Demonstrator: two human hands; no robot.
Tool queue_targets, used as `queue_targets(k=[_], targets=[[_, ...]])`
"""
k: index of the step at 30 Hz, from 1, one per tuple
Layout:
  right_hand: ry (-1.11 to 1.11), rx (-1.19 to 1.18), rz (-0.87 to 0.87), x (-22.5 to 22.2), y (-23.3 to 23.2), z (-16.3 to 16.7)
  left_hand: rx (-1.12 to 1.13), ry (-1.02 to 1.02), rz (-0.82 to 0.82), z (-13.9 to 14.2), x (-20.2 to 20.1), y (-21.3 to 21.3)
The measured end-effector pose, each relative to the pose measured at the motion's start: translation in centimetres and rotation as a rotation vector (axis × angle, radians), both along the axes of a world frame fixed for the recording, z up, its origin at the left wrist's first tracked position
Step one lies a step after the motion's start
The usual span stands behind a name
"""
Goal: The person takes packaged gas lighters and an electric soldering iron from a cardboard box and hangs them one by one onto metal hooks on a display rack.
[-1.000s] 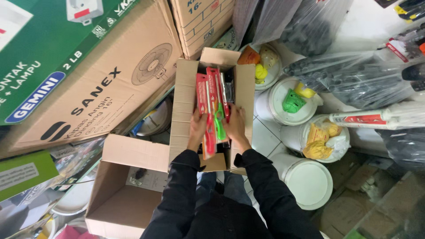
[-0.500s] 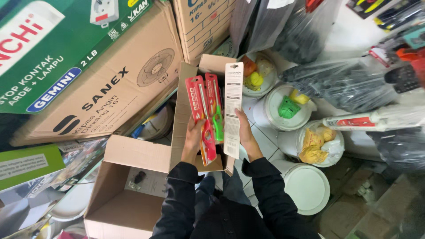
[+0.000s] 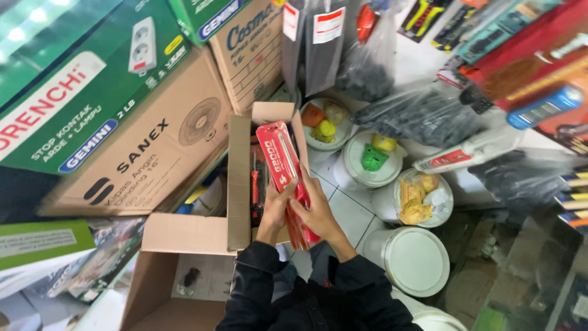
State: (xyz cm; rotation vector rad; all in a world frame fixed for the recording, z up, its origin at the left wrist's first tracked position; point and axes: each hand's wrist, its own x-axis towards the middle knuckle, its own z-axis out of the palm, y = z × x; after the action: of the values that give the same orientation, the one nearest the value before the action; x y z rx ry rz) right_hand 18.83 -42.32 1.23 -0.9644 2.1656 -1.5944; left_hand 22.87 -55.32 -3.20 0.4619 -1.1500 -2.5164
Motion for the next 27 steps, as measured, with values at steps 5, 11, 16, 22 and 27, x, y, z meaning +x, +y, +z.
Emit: queue_targets(k=[5,11,16,22,27], targets=[[-0.113,-0.05,-0.061,0.5,3.7,0.8,0.167,-0.027,-0.073,0.7,0.7,2.3],[-0.078,-0.048,-0.171,-0.2,7.5,0.8,0.091,-0.118,-0.076,1.6,-1.5,6.3],[-0.189,-0.123,-0.268,-2.0,12.0,0.1,-0.139,-0.159,-0.134,1.3,-4.6,11.2],[-0.306,-0.219,-0.329,-5.5,16.9,-1.6,-0.195,-0.084,-0.169,2.5,-7.6,16.4],[-0.781,-0.604,-0.358,-9.6,21.0,-2.0,-0.168,-0.14,-0.298,4.5,-10.8,18.8]])
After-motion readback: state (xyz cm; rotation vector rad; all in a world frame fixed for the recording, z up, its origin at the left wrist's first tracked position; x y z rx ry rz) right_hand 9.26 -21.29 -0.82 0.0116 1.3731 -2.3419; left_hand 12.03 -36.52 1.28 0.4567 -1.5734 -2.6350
